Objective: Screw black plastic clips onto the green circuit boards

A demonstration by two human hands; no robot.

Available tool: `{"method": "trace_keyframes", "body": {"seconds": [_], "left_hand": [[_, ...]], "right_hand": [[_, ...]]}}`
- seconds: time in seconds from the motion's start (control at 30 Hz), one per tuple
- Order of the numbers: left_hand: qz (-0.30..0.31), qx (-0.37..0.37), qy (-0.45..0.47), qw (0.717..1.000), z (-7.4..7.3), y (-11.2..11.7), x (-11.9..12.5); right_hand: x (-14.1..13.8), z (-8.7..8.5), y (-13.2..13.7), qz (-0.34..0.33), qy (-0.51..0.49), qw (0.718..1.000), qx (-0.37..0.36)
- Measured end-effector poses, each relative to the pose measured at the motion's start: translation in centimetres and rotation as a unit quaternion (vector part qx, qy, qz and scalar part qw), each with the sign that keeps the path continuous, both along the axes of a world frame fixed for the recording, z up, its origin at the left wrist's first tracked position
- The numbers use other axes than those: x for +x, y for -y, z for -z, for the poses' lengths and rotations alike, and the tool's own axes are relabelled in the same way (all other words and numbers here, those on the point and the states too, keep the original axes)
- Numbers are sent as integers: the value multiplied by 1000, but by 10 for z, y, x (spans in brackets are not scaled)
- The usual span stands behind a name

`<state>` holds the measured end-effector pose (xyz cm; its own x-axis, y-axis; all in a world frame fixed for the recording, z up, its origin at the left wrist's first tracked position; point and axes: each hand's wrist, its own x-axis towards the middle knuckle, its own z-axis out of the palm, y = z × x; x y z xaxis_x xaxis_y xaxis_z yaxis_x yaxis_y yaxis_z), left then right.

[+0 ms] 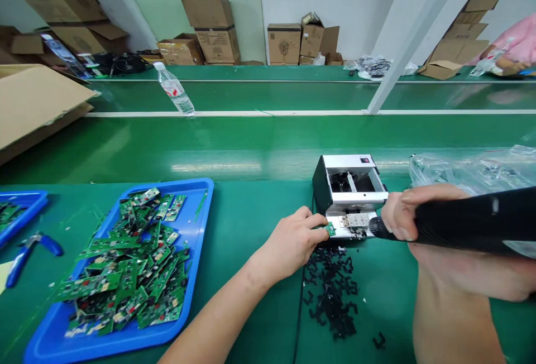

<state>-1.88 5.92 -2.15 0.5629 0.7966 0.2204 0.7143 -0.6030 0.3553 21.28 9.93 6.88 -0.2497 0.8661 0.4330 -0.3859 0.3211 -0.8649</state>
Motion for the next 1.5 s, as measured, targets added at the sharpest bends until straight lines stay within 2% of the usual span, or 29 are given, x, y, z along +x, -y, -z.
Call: {"method": "trace_keyframes", "body": {"seconds": [0.13, 0.3, 0.53, 0.77, 0.93, 1.03, 1.13, 1.27, 1.33, 1.5], "left_hand": [[-2, 1, -3, 1000, -1, 1, 0], [-4, 3, -7, 1000, 0, 2, 1], [-5, -4, -12, 1000, -3, 2, 1], [-7, -9, -25, 1000, -5, 2, 2], [-4, -8, -29, 1000, -6, 3, 1], [-5, -7, -31, 999, -7, 3, -1], [-4, -12, -28, 1000, -7, 2, -1], [-6, -12, -32, 999, -7, 2, 1], [-8, -12, -35, 999, -8, 3, 2], [-7, -10, -32, 999, -7, 3, 2]], "right_hand": [[-8, 9, -11, -19, 44, 997, 67], [-4, 18, -17, -33, 43, 994, 91], [-18, 3, 1, 14, 56, 998, 34], [-12, -3, 0, -45, 3, 998, 45], [-37, -18, -16, -95, -39, 992, 71], [-53, -16, -19, -75, -45, 995, 43], [-57, -9, -20, -51, -39, 998, 1], [-53, -2, -25, -94, -33, 994, 40], [-53, -2, -26, -94, -30, 994, 44], [-57, -11, -19, -55, -33, 998, -2]]}}
